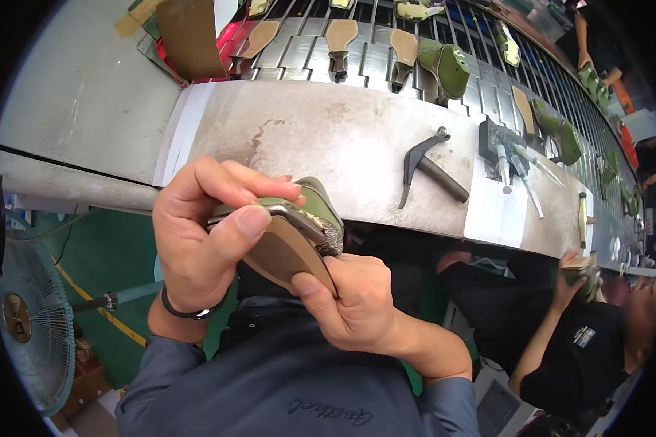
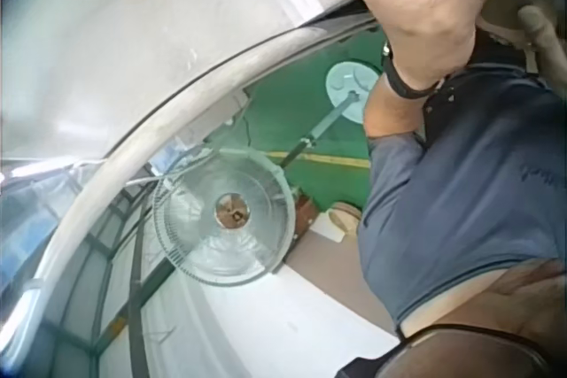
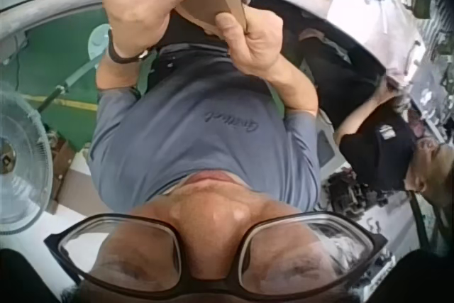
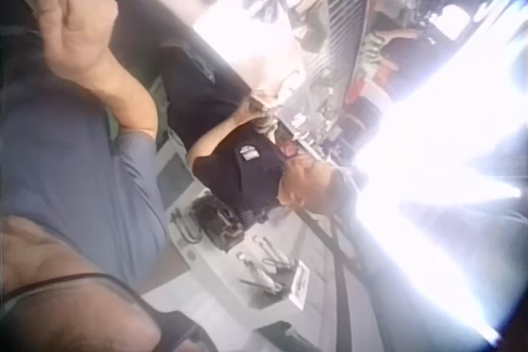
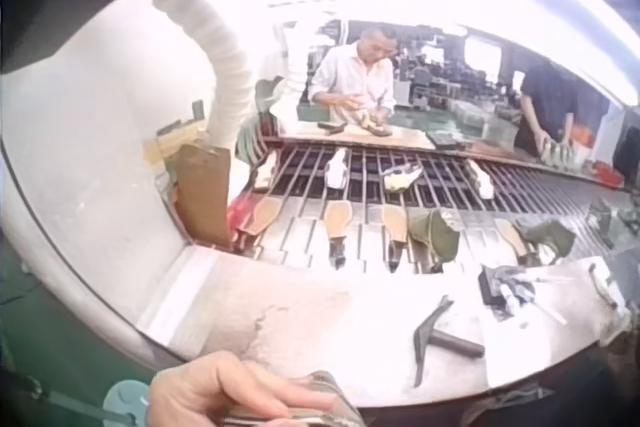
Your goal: The person assembles high-heeled shoes by taking shoe lasts and soles from a conveyor belt, pressing the soles onto the shoes by hand, and hammering along the edges with a hammer.
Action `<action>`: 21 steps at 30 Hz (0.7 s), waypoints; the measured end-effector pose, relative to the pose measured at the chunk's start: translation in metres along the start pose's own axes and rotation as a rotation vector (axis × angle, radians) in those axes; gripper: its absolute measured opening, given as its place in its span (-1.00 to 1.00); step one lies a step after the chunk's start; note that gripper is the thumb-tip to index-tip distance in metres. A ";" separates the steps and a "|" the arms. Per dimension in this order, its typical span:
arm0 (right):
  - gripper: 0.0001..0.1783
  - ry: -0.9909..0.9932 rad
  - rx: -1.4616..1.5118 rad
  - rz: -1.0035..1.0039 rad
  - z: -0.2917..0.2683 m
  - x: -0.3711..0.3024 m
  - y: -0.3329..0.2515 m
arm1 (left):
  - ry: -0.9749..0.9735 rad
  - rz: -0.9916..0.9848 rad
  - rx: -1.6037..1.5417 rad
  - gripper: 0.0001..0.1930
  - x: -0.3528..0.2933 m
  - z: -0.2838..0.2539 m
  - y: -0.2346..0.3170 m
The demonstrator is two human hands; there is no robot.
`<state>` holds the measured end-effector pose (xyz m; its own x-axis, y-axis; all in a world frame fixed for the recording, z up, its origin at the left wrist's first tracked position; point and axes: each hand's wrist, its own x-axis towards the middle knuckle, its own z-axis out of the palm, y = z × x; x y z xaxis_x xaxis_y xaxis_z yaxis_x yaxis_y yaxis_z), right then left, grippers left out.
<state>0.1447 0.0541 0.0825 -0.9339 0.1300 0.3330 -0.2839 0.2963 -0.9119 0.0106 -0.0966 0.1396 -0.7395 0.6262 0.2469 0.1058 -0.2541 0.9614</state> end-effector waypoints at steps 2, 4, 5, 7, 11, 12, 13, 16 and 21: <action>-0.74 -0.044 -0.093 -0.050 0.001 0.004 -0.002 | 0.006 0.020 0.095 -0.80 0.001 -0.001 0.007; -0.74 -0.045 -0.100 -0.045 0.005 0.009 -0.008 | 0.008 0.033 0.196 -0.76 0.000 -0.002 0.009; -0.74 -0.052 -0.115 -0.045 0.006 0.012 -0.011 | 0.053 0.060 0.255 -0.73 0.000 -0.003 0.008; -0.75 -0.076 -0.035 -0.005 0.004 0.018 -0.014 | 0.107 0.106 0.314 -0.73 -0.003 -0.008 0.006; -0.74 -0.047 0.039 0.038 0.007 0.024 -0.011 | 0.200 0.093 0.280 -0.77 -0.001 -0.011 0.000; -0.73 -0.040 0.018 0.052 0.007 0.025 -0.011 | 0.194 0.087 0.288 -0.77 -0.002 -0.010 -0.001; -0.69 -0.017 0.011 0.029 0.009 0.025 -0.010 | 0.233 0.110 0.329 -0.77 -0.003 -0.009 -0.002; -0.69 0.000 -0.052 0.016 0.009 0.030 -0.012 | 0.244 0.247 0.543 -0.75 -0.003 -0.013 -0.008; -0.73 -0.031 -0.084 0.057 0.006 0.040 -0.016 | 0.296 0.353 0.718 -0.75 0.002 -0.016 -0.013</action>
<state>0.1108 0.0488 0.1091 -0.9547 0.1202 0.2721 -0.2117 0.3680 -0.9054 -0.0029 -0.1040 0.1253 -0.7166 0.3546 0.6007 0.6847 0.1931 0.7028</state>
